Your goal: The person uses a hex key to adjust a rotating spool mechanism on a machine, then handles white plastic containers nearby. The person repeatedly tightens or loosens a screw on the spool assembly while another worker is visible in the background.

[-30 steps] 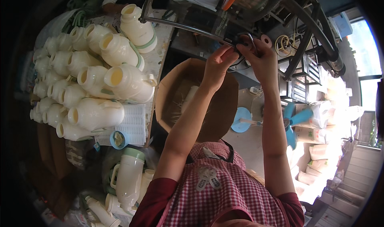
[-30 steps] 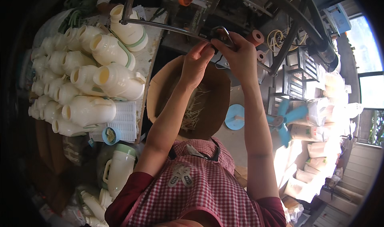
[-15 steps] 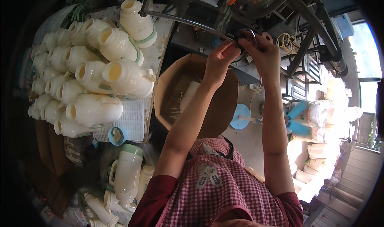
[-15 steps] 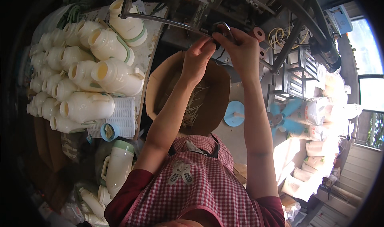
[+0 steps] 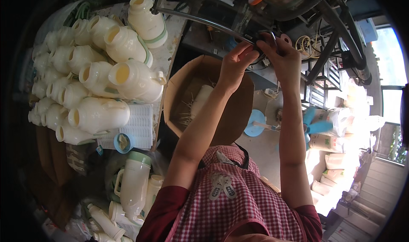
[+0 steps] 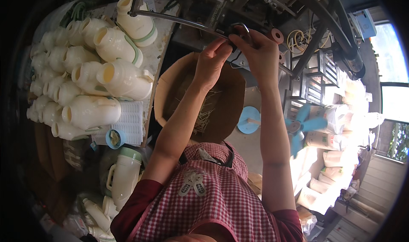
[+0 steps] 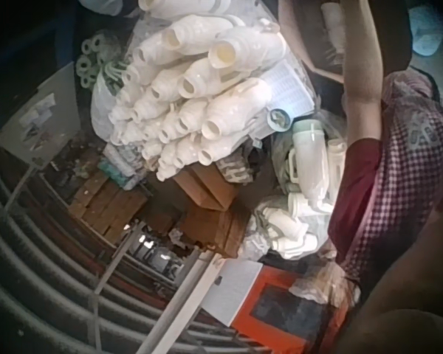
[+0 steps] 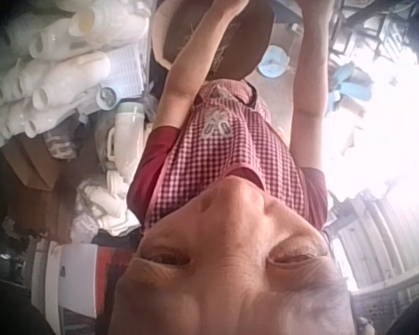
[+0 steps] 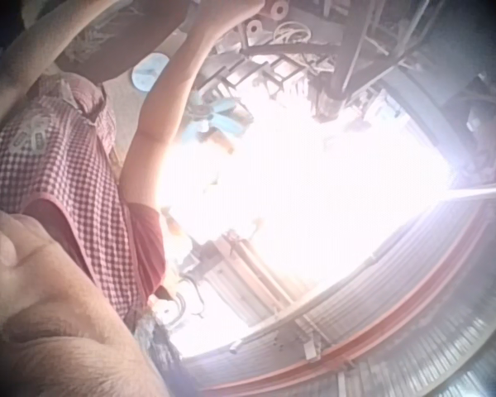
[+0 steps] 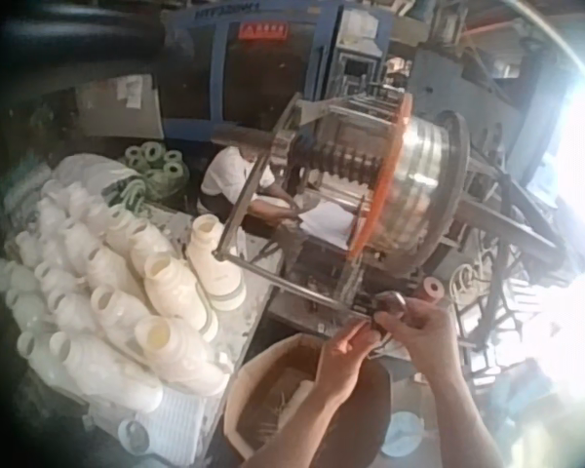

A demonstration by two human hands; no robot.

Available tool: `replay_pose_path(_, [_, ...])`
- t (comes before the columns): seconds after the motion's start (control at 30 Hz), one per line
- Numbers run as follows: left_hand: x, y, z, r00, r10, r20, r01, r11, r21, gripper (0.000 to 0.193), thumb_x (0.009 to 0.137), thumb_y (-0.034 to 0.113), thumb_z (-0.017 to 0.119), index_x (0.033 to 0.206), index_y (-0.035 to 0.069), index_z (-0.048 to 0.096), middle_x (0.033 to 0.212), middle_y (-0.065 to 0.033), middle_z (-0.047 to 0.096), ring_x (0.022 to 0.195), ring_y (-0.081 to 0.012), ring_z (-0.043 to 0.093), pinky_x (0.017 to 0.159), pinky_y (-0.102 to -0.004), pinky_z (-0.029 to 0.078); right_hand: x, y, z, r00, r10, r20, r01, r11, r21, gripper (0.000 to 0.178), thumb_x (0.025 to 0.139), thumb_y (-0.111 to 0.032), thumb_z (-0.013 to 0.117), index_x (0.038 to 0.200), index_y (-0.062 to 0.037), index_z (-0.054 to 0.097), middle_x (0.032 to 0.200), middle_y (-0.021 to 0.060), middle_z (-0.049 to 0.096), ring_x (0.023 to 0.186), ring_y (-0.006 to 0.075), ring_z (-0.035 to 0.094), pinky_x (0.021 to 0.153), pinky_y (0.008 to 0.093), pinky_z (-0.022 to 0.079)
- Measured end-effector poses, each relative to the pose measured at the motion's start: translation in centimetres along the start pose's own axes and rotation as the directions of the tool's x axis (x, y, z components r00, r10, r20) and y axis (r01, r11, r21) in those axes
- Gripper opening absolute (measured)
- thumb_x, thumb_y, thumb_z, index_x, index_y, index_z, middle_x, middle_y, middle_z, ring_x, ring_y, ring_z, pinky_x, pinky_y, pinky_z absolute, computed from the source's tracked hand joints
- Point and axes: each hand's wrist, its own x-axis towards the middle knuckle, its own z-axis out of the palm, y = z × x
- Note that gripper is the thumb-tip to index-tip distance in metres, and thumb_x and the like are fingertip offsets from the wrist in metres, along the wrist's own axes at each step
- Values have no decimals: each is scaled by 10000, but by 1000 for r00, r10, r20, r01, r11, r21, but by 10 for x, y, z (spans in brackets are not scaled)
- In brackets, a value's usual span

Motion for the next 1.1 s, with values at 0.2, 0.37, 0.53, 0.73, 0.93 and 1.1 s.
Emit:
replay_pose_path(0.2, [-1, -2, 0, 1000, -14, -26, 14, 1000, 2, 441, 949, 115, 747, 1367, 41, 627, 1261, -41, 672, 1179, -114, 595, 1047, -288, 454, 1, 2, -2, 1000, -19, 17, 19, 1000, 15, 281, 850, -188, 829, 1071, -21, 784, 712, -93, 485, 676, 12, 406, 591, 194, 330])
replay_pose_path(0.37, [-1, -2, 2, 999, -14, -41, 15, 1000, 19, 443, 949, 123, 750, 1366, 38, 627, 1250, -41, 675, 1170, -116, 598, 1047, -289, 453, 4, 6, -2, 999, -17, 37, 16, 999, 46, 283, 855, -187, 825, 1077, -17, 780, 717, -89, 503, 678, 14, 414, 590, 200, 336])
replay_pose_path(0.53, [0, 0, 3, 999, -15, -37, 15, 1000, 6, 444, 943, 122, 760, 1358, 34, 630, 1238, -40, 677, 1154, -113, 602, 1038, -285, 459, 2, 0, -3, 999, -42, 27, 42, 999, 22, 278, 860, -194, 823, 1068, -15, 778, 715, -79, 539, 676, 17, 425, 583, 210, 341])
replay_pose_path(0.73, [0, -3, 1, 999, -11, -36, 11, 1000, -14, 423, 935, 116, 769, 1326, 22, 639, 1220, -35, 679, 1136, -110, 605, 1022, -275, 465, 1, 1, -4, 999, -25, 27, 25, 1000, 3, 253, 862, -207, 825, 1028, -22, 779, 694, -81, 527, 655, 17, 409, 576, 212, 331])
replay_pose_path(0.93, [1, -4, 1, 999, -1, -37, 1, 1000, 4, 436, 936, 138, 772, 1334, 22, 638, 1221, -35, 678, 1139, -111, 603, 1028, -281, 464, 1, 1, -4, 999, -32, 22, 32, 999, -14, 247, 859, -211, 828, 1009, -22, 777, 691, -85, 495, 651, 20, 395, 569, 215, 322])
replay_pose_path(1.1, [0, -2, 2, 1000, 10, -21, -10, 1000, -7, 451, 939, 150, 770, 1349, 23, 635, 1235, -40, 677, 1151, -113, 600, 1045, -286, 455, 1, 1, -3, 999, -27, 20, 27, 1000, 12, 260, 857, -201, 829, 1037, -20, 782, 706, -90, 499, 661, 19, 402, 574, 210, 327])
